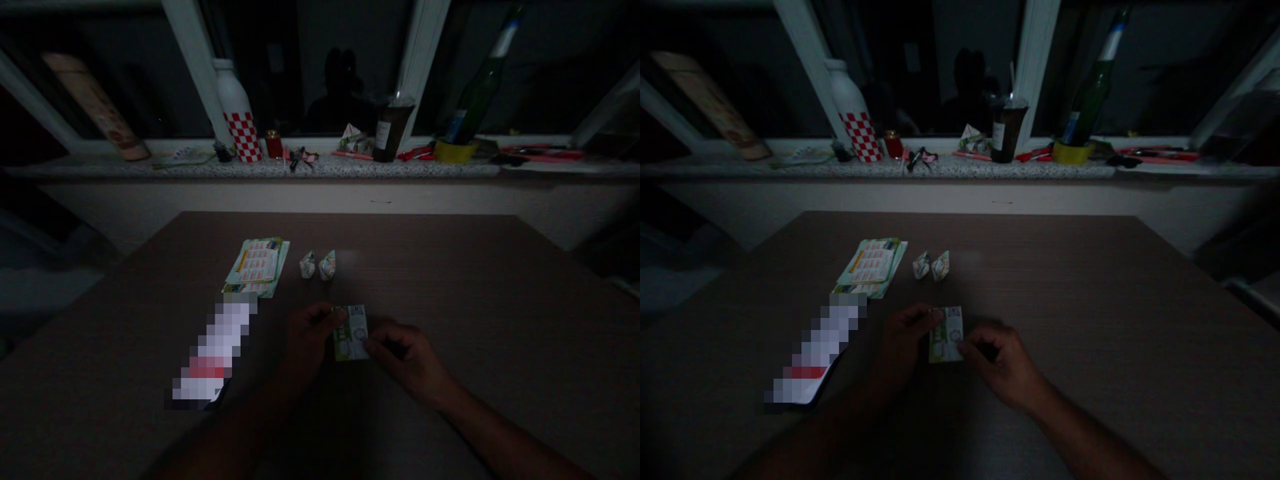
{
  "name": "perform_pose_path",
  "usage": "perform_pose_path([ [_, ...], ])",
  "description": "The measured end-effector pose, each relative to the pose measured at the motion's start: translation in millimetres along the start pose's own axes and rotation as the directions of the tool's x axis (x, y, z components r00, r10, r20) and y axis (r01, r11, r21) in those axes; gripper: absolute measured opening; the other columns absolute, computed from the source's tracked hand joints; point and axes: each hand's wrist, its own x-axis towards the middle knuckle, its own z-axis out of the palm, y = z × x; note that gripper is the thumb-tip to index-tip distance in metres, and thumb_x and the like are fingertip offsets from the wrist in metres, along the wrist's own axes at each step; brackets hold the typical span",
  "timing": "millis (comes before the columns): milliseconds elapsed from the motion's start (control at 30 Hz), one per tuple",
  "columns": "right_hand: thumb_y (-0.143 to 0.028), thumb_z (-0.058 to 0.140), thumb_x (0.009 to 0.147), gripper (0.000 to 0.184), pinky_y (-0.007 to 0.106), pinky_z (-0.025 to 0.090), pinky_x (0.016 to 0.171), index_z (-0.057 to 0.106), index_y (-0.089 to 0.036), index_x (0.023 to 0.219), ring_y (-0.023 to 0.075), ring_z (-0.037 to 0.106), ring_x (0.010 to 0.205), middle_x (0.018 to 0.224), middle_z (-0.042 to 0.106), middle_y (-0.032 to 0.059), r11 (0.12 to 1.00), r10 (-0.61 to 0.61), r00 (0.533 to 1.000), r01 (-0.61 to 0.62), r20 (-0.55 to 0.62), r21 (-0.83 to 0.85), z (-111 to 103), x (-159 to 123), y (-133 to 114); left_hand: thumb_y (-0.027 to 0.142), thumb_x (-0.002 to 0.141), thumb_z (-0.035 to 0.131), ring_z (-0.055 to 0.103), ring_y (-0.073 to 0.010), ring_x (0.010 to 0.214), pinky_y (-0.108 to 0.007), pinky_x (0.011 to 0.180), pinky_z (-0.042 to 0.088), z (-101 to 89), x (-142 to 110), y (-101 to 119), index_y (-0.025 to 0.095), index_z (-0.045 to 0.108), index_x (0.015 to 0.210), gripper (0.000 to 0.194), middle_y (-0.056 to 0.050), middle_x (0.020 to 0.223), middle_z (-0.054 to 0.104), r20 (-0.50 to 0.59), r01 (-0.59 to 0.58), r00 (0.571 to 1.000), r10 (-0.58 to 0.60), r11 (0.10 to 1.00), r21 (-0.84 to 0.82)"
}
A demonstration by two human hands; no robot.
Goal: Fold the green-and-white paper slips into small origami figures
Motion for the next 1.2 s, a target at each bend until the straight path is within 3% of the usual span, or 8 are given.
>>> perform_pose_path([
  [300,-0.031,0.054,0.086,0.024,0.024,0.040,0.057,0.059,-0.016,0.069,0.0128,0.049,0.061,0.063,0.054,-0.0003,1.000,0.017,0.999,-0.017,0.040,0.009,-1.4,-1.5,3.2,0.029,0.061,0.075,0.054,-0.0103,0.049,-0.022,0.051,0.044,-1.5,1.6,-3.6,0.014,0.065,0.059,0.018,0.003,0.054,0.061,-0.001,0.010,1.000,-0.010,1.000,-0.020],
  [533,-0.028,0.055,0.085,0.020,0.025,0.044,0.059,0.062,-0.016,0.071,0.0137,0.054,0.062,0.067,0.060,0.0018,1.000,-0.013,0.999,0.012,0.039,0.014,-1.0,-1.1,3.3,0.028,0.062,0.075,0.055,-0.0112,0.051,-0.022,0.052,0.044,-0.7,-0.9,0.4,0.014,0.066,0.061,0.017,0.002,0.056,0.062,0.002,-0.007,1.000,0.007,1.000,0.025],
  [733,-0.025,0.060,0.083,0.012,0.027,0.048,0.060,0.063,-0.018,0.074,0.0150,0.058,0.064,0.069,0.064,0.0024,0.995,-0.095,0.983,0.100,-0.154,0.029,-3.9,-2.0,1.7,0.032,0.067,0.073,0.053,-0.0108,0.052,-0.021,0.052,0.042,-2.7,-5.9,2.1,0.014,0.064,0.062,0.020,0.002,0.057,0.059,0.099,-0.096,0.992,0.084,0.987,0.126],
  [933,-0.017,0.060,0.082,0.007,0.028,0.048,0.063,0.063,-0.019,0.076,0.0153,0.060,0.067,0.072,0.064,0.0024,0.968,-0.237,0.932,0.251,-0.273,0.017,-7.6,-2.2,1.0,0.030,0.075,0.067,0.053,-0.0121,0.058,-0.021,0.055,0.040,-4.4,-10.5,0.6,0.015,0.066,0.069,0.016,0.001,0.062,0.058,0.238,-0.296,0.945,0.226,0.900,0.319],
  [1067,-0.015,0.060,0.081,0.006,0.028,0.047,0.061,0.063,-0.020,0.077,0.0156,0.060,0.067,0.071,0.063,0.0022,0.964,-0.256,0.924,0.266,-0.283,-0.001,-8.4,-2.8,1.2,0.027,0.079,0.064,0.056,-0.0135,0.064,-0.023,0.060,0.042,-5.5,-11.3,3.0,0.016,0.066,0.071,0.013,0.000,0.068,0.061,0.335,-0.432,0.889,0.313,0.817,0.381],
  [1200,-0.014,0.060,0.080,0.007,0.029,0.048,0.062,0.062,-0.020,0.077,0.0160,0.061,0.067,0.072,0.064,0.0025,0.958,-0.278,0.917,0.287,-0.288,-0.010,-9.5,-3.5,-0.3,0.026,0.081,0.062,0.058,-0.0150,0.066,-0.025,0.063,0.043,-5.6,-11.6,6.6,0.016,0.067,0.071,0.014,-0.002,0.069,0.062,0.400,-0.496,0.850,0.343,0.777,0.387],
])
